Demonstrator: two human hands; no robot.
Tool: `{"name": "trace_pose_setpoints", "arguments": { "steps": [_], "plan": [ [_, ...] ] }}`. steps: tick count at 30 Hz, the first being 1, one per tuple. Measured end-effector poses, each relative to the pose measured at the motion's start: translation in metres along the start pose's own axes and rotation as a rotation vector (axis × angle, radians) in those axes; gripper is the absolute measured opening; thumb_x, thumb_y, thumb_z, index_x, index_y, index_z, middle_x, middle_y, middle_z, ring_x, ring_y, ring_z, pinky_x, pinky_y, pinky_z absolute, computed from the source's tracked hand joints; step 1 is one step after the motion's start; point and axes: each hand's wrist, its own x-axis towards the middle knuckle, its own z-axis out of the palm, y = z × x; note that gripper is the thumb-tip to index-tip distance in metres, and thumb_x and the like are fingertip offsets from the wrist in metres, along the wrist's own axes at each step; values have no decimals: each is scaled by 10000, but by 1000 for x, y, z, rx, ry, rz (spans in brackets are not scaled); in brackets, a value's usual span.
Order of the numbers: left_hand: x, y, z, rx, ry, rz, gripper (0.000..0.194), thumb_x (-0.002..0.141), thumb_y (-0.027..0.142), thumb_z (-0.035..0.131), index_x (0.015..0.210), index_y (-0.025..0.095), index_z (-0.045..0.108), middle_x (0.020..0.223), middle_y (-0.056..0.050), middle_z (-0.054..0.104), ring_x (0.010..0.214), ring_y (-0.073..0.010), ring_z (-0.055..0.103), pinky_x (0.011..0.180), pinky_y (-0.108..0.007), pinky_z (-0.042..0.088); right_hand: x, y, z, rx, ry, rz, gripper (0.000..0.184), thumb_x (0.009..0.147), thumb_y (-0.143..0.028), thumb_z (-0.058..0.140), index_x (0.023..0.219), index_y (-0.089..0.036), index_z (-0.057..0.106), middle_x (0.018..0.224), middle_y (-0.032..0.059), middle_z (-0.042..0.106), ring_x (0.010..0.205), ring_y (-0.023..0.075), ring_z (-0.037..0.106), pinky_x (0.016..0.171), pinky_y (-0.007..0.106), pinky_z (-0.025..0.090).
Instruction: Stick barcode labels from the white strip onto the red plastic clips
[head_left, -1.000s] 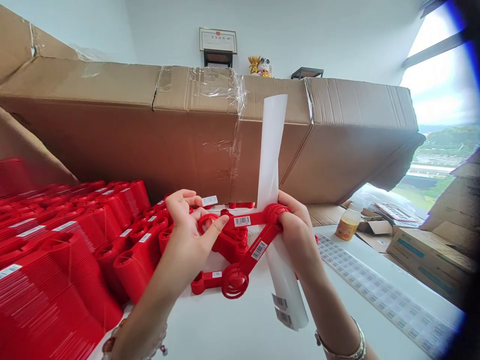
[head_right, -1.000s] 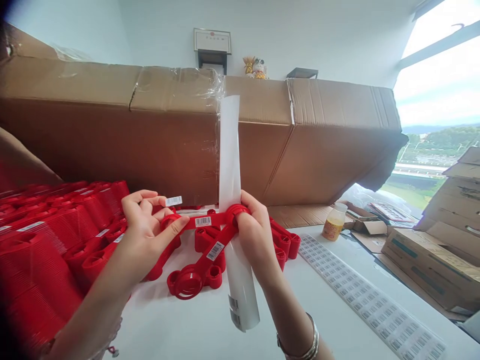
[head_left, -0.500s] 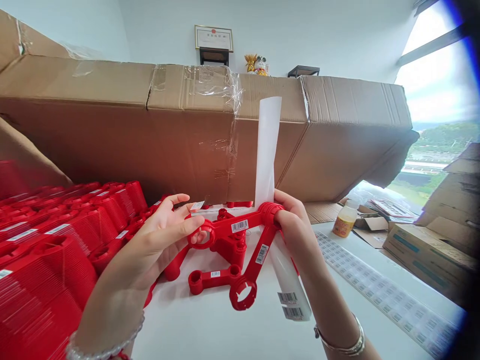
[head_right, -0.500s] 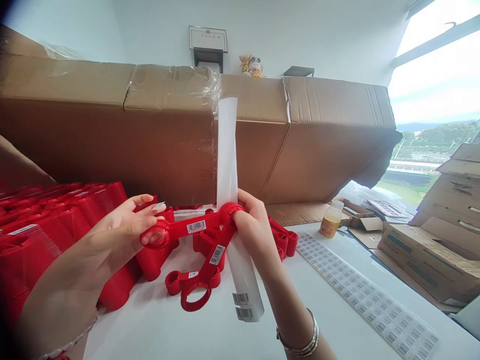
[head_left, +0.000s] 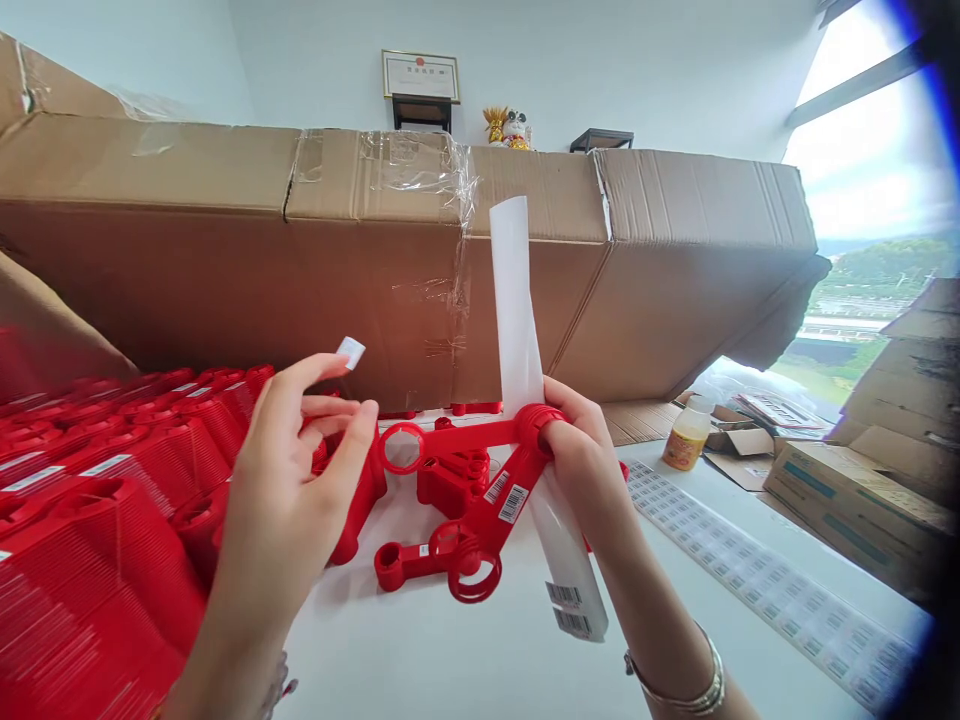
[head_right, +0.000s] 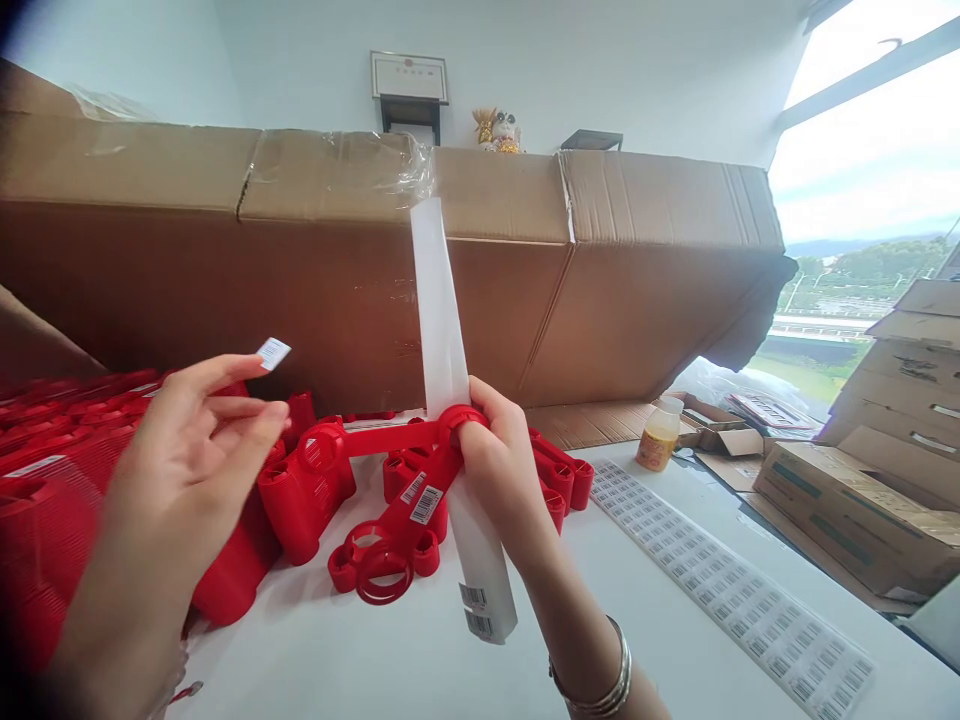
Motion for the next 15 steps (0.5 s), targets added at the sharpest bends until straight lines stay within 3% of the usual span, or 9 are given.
{"name": "trace_pose_setpoints", "arguments": {
  "steps": [2, 4, 6, 10, 15],
  "plan": [
    [-9, 14, -2, 72, -26, -87, 284, 905, 442, 724, 1171, 343, 722, 674, 43, 633, 651, -141, 607, 594, -205, 520, -1, 1, 1, -2, -16, -6, 124, 736, -130, 496, 766, -214, 582, 740, -8, 603, 664, 155, 522, 570, 273, 371],
    [-17, 25, -3, 126, -55, -217, 295, 875, 502, 742, 1131, 355, 754, 455, 76, 475, 452, -117, 434, 416, -181, 356, -2, 0, 3, -16, -19, -1, 166, 744, -130, 489, 796, -213, 624, 733, -8, 601, 653, 151, 509, 565, 270, 370],
    [-21, 29, -3, 152, -112, -271, 284, 831, 520, 778, 1058, 350, 778, 425, 79, 450, 409, -100, 355, 378, -179, 277, -3, -2, 4, -22, -14, 15, 208, 765, -141, 491, 841, -215, 669, 730, -6, 603, 651, 154, 515, 560, 271, 376],
    [-20, 21, 2, 135, -232, -280, 187, 802, 484, 798, 909, 332, 797, 452, 75, 458, 394, -87, 316, 354, -186, 246, -6, -4, 4, -4, -37, 17, 217, 785, -144, 497, 855, -209, 692, 730, -1, 611, 643, 157, 523, 552, 274, 383],
    [-21, 21, 9, 139, -249, -281, 73, 795, 409, 805, 823, 341, 811, 502, 64, 484, 449, -87, 371, 393, -179, 282, -8, -4, 3, 10, -78, 27, 280, 792, -126, 483, 929, -209, 713, 753, 5, 633, 666, 173, 564, 561, 283, 373]
  ]
}}
